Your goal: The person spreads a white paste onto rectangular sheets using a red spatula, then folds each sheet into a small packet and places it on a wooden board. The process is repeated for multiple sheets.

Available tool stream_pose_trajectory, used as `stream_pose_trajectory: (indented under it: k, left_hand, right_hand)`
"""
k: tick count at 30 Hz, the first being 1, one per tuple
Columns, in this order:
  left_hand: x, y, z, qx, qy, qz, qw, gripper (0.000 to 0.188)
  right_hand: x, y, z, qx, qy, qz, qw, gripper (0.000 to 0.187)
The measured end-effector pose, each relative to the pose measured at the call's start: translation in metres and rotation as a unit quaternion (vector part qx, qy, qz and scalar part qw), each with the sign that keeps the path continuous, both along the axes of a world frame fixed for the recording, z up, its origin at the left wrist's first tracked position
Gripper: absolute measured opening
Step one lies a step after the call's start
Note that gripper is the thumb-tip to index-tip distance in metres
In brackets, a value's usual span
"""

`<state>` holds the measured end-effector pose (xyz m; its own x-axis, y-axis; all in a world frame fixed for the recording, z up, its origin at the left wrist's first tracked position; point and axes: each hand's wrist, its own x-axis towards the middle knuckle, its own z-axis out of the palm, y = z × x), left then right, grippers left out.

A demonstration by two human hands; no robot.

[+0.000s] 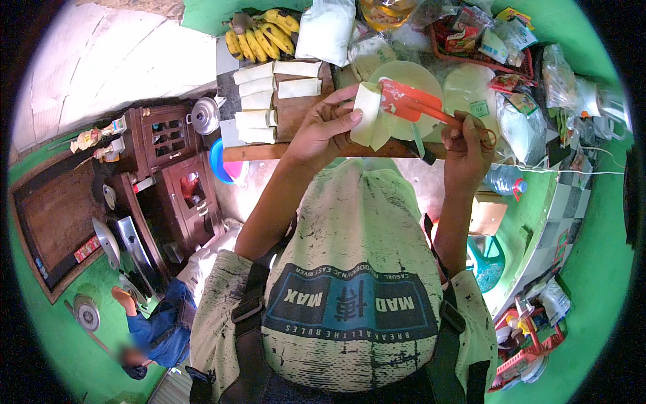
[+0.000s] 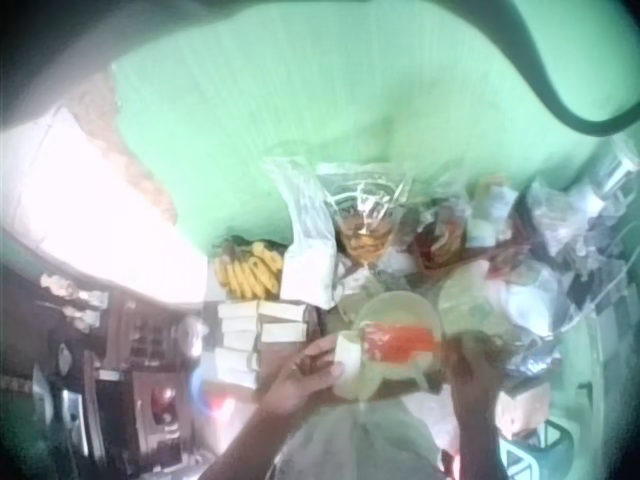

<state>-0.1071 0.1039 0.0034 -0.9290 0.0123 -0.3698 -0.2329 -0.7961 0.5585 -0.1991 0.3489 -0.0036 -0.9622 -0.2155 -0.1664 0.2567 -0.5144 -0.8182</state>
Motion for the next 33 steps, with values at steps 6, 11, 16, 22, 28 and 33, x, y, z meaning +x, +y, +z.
stream_pose_trajectory:
  k: [6,11,16,22,28,33]
  left_hand:
    - [0.005,-0.005,0.002,0.006,-0.021,0.032,0.999,0.05]
    - [0.008,-0.002,-0.001,-0.031,-0.077,0.084,0.993,0.046]
    - [0.008,-0.004,0.01,-0.037,-0.056,0.089,0.994,0.045]
    - [0.015,-0.007,0.007,-0.066,-0.058,0.11,0.99,0.045]
    - [0.018,-0.005,0.005,-0.046,-0.071,0.1,0.991,0.044]
    - [0.026,-0.013,0.008,-0.088,-0.088,0.103,0.987,0.036]
  right_hand:
    - [0.004,0.01,-0.004,0.057,-0.007,-0.057,0.997,0.022]
    - [0.008,0.008,0.004,0.058,0.015,-0.041,0.997,0.021]
    - [0.02,-0.008,-0.004,0.075,-0.02,-0.042,0.996,0.021]
    - [0.013,0.005,-0.003,0.043,0.017,-0.043,0.998,0.021]
    - [0.022,-0.013,-0.01,0.047,-0.019,0.015,0.999,0.022]
    - [0.025,-0.01,-0.017,0.096,-0.028,-0.027,0.995,0.02]
